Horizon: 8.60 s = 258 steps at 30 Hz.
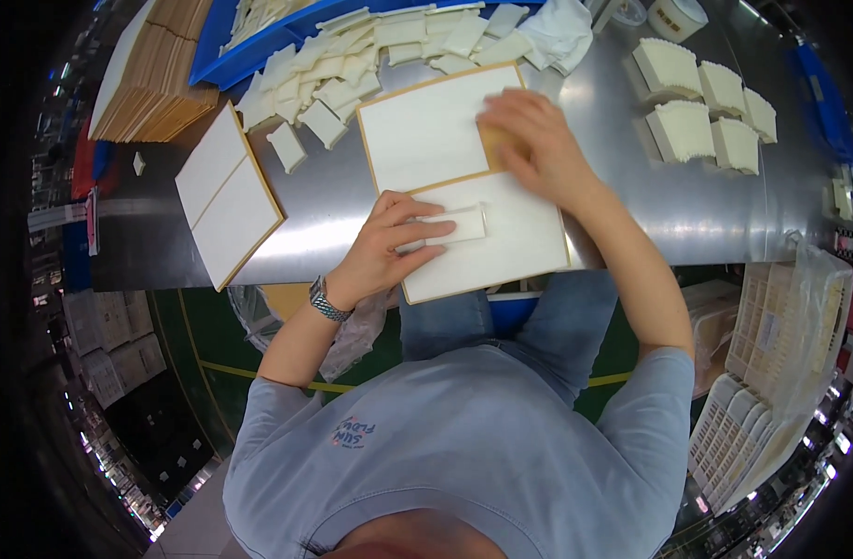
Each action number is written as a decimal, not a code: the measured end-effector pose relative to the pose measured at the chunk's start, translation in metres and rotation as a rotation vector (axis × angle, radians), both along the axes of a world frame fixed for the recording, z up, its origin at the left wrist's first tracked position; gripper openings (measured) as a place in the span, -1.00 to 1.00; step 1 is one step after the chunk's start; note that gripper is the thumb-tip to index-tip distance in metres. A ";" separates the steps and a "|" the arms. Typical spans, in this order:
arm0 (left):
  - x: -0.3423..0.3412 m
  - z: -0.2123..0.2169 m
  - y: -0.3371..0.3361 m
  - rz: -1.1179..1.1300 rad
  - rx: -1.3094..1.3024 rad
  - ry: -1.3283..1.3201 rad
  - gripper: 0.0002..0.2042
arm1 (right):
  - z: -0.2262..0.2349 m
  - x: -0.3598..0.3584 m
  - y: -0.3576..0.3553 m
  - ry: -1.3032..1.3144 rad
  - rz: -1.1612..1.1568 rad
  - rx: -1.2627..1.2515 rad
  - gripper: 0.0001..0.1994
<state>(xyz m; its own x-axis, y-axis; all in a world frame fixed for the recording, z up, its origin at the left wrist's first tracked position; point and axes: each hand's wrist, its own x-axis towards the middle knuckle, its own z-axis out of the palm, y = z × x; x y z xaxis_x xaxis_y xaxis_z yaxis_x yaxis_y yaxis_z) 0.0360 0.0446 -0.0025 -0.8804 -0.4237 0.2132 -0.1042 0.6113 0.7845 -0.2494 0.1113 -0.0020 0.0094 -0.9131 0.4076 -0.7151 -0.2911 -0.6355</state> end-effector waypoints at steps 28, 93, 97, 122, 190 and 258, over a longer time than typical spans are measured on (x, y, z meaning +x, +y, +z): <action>-0.083 0.025 -0.197 0.656 -0.739 -0.077 -0.77 | 0.005 -0.013 0.012 -0.800 -0.214 0.166 -0.64; 0.009 -0.011 0.021 0.160 0.139 0.066 -0.32 | 0.004 0.086 0.064 -0.193 0.002 0.124 -0.53; 0.007 -0.008 0.019 0.151 0.132 0.100 -0.45 | 0.001 0.087 0.064 -0.216 0.007 0.116 -0.51; 0.001 -0.003 0.006 0.021 0.011 0.047 -0.68 | -0.016 -0.026 -0.057 0.270 -0.180 0.046 -0.53; -0.012 0.020 0.021 0.119 -0.281 0.101 -0.59 | -0.021 0.051 0.073 -1.094 -0.293 0.095 -0.82; -0.004 0.001 -0.001 0.017 -0.044 -0.034 -0.74 | 0.003 0.006 -0.011 -0.083 0.227 0.194 -0.68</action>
